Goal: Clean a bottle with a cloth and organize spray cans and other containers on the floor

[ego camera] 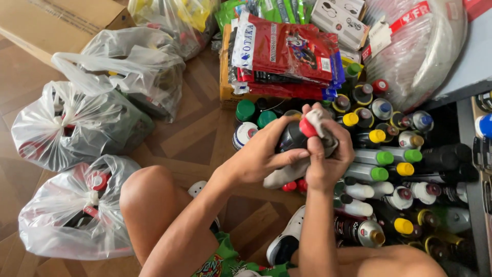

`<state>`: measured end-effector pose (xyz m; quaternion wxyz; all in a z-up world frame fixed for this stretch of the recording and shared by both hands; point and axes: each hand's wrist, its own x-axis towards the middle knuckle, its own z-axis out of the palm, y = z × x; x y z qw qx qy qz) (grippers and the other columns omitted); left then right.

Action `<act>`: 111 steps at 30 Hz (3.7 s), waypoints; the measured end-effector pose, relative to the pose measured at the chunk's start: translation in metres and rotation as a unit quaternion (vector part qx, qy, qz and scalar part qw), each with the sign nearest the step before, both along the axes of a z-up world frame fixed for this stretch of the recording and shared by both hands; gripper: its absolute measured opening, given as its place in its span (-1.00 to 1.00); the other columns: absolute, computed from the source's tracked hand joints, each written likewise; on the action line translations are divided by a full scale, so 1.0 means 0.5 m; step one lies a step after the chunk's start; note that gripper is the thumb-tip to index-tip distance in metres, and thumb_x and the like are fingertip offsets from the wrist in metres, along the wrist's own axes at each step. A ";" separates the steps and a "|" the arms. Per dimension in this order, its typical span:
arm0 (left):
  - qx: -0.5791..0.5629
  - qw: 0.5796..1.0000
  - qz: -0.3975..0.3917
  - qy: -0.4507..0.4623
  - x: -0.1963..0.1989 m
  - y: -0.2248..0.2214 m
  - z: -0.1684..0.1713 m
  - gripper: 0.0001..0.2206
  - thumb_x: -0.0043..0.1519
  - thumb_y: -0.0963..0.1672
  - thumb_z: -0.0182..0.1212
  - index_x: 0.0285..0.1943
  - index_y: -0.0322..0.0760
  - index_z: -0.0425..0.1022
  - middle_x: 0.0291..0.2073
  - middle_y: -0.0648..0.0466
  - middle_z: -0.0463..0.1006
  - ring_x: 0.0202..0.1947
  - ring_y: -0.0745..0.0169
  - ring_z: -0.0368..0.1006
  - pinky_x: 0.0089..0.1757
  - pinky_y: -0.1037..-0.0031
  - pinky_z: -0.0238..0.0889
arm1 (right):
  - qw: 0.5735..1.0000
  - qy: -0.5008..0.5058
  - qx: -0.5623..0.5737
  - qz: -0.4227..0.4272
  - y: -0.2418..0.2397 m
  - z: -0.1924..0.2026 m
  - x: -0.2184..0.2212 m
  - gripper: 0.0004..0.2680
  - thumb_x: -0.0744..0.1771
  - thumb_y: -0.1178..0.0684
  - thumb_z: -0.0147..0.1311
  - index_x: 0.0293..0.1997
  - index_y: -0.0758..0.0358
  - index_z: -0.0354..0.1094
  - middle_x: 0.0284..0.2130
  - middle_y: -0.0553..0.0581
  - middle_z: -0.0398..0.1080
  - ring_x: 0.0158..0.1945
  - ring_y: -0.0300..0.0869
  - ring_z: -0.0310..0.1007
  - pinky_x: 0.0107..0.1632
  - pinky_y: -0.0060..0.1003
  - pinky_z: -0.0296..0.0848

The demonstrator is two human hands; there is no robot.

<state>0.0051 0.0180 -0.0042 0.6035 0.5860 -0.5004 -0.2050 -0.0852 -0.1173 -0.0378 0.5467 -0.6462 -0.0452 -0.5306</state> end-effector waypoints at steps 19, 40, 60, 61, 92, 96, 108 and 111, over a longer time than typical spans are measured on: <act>-0.073 0.977 -0.170 0.107 0.011 -0.006 -0.074 -0.48 0.25 -0.02 0.37 0.37 -0.21 0.38 0.06 0.03 0.53 0.11 0.34 0.35 0.16 0.22 0.28 | 0.965 0.042 0.032 0.256 -0.032 0.022 -0.036 -0.50 0.17 0.02 0.45 0.01 0.59 0.24 -0.15 0.56 0.45 0.33 0.36 0.30 0.52 0.29 -0.05; -0.075 0.986 0.086 0.124 -0.002 -0.027 -0.049 -0.53 0.47 0.04 -0.24 0.50 -0.19 -0.01 0.00 -0.09 0.35 0.05 0.14 0.21 0.04 0.18 0.27 | 0.974 0.073 -0.047 -0.211 0.157 -0.035 0.050 -0.69 0.46 0.19 -0.30 0.38 0.54 0.10 0.38 0.53 0.10 0.44 0.30 0.13 0.41 0.13 0.28; 0.040 0.993 0.042 -0.104 -0.001 -0.100 -0.096 -0.40 0.33 0.02 0.25 0.47 -0.20 0.10 0.22 -0.08 0.36 0.26 -0.21 0.26 0.25 0.04 0.12 | 0.828 0.507 -0.239 0.033 -0.165 0.210 -0.090 -0.68 0.26 -0.07 0.30 0.11 0.09 0.49 -0.49 0.15 0.51 -0.37 -0.06 0.41 -0.25 -0.12 0.38; 0.039 0.993 0.042 -0.103 -0.002 -0.112 -0.101 -0.40 0.33 0.02 0.25 0.47 -0.20 0.10 0.22 -0.08 0.36 0.26 -0.21 0.26 0.25 0.04 0.12 | 0.827 0.508 -0.239 0.032 -0.171 0.237 -0.078 -0.68 0.26 -0.07 0.30 0.11 0.09 0.49 -0.49 0.15 0.51 -0.37 -0.06 0.41 -0.25 -0.12 0.38; 0.295 0.895 0.072 -0.326 0.003 -0.079 -0.159 -0.47 0.21 -0.05 0.29 0.33 -0.29 0.27 0.33 -0.09 0.22 0.13 -0.25 0.42 -0.02 -0.04 0.47 | 0.480 0.660 -0.578 0.002 -0.397 -0.286 -0.096 -0.69 0.29 -0.23 0.08 0.12 -0.11 0.37 -0.28 0.15 0.58 -0.21 0.25 0.61 -0.13 0.17 0.57; 0.288 0.879 0.100 -0.367 -0.002 -0.079 -0.181 -0.47 0.16 -0.05 0.34 0.29 -0.28 0.33 0.27 -0.08 0.28 0.07 -0.20 0.47 -0.02 0.02 0.48 | 0.438 0.646 -0.625 0.001 -0.405 -0.361 -0.086 -0.69 0.29 -0.22 0.08 0.11 -0.08 0.39 -0.33 0.14 0.57 -0.18 0.19 0.61 -0.12 0.14 0.58; 0.277 0.847 0.146 -0.430 0.000 -0.090 -0.242 -0.48 0.10 -0.03 0.38 0.23 -0.19 0.37 0.14 -0.06 0.38 -0.04 -0.16 0.52 -0.04 0.09 0.43 | 0.384 0.654 -0.651 0.018 -0.389 -0.472 -0.015 -0.90 0.19 0.01 0.19 -0.39 0.13 0.56 -0.41 0.15 0.56 -0.23 0.09 0.63 -0.25 -0.05 0.57; 0.276 0.851 0.142 -0.424 0.007 -0.094 -0.252 -0.51 0.11 -0.04 0.38 0.22 -0.17 0.39 0.12 -0.06 0.39 -0.06 -0.17 0.52 -0.04 0.08 0.42 | 0.397 0.627 -0.670 0.003 -0.396 -0.505 -0.018 -0.95 0.17 0.08 0.22 -0.47 0.16 0.52 -0.49 0.16 0.52 -0.29 0.09 0.62 -0.31 -0.05 0.55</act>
